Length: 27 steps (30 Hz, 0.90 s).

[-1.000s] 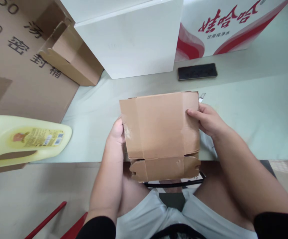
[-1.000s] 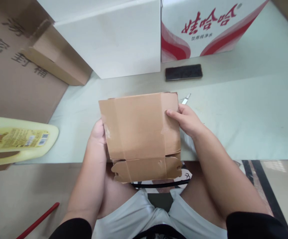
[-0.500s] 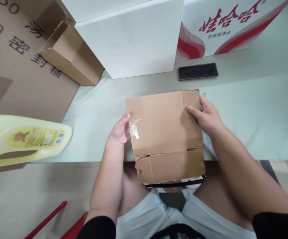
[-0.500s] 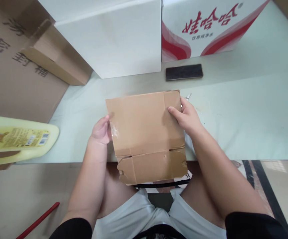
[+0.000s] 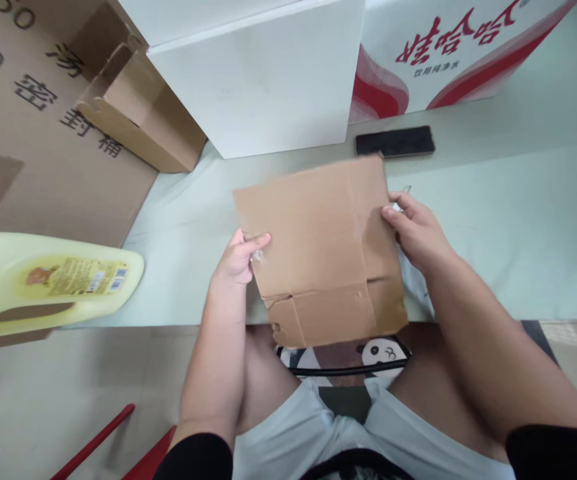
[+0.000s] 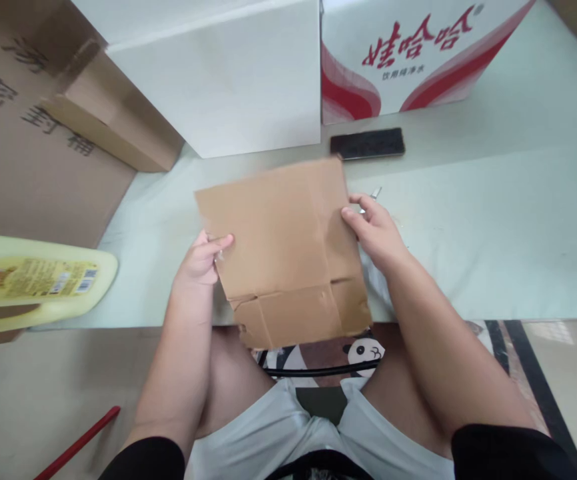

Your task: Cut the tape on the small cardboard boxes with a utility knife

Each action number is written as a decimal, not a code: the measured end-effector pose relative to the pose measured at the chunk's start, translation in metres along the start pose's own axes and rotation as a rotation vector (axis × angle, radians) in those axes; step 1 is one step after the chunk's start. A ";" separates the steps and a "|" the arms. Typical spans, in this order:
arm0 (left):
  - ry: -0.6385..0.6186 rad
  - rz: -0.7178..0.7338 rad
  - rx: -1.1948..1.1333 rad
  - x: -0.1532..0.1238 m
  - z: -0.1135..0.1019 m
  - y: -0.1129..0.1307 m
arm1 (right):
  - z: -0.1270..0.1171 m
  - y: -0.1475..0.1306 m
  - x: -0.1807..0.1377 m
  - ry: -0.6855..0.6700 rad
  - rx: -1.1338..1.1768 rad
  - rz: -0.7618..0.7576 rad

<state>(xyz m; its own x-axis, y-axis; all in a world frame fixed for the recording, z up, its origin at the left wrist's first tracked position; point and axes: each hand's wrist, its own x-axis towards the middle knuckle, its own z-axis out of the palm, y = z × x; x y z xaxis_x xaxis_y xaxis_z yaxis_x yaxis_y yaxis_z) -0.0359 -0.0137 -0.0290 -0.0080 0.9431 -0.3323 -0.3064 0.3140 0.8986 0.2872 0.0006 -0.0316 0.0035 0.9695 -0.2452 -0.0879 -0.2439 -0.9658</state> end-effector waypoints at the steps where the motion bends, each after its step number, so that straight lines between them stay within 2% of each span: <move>1: 0.042 0.063 -0.047 0.003 -0.004 0.001 | -0.003 -0.003 0.000 -0.038 0.074 0.054; 4: 0.194 0.247 -0.203 0.014 -0.015 0.002 | -0.012 -0.010 -0.001 -0.124 0.218 0.102; 8: 0.312 0.299 -0.311 0.023 -0.022 -0.001 | -0.009 -0.009 -0.002 -0.240 0.292 0.097; 12: 0.313 0.293 -0.349 0.026 -0.018 -0.007 | 0.004 0.004 -0.003 -0.333 0.222 0.090; 19: 0.295 0.308 -0.370 0.027 -0.012 -0.009 | 0.022 0.018 -0.012 -0.477 -0.050 0.115; 27: 0.230 0.259 -0.372 0.018 -0.003 -0.004 | 0.037 0.023 -0.022 -0.378 -0.071 0.182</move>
<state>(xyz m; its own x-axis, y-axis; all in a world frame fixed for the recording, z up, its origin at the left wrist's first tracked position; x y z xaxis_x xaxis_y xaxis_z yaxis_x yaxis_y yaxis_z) -0.0378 0.0016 -0.0392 -0.3248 0.9235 -0.2039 -0.5844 -0.0265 0.8110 0.2487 -0.0258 -0.0452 -0.3720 0.8483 -0.3768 0.0154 -0.4003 -0.9163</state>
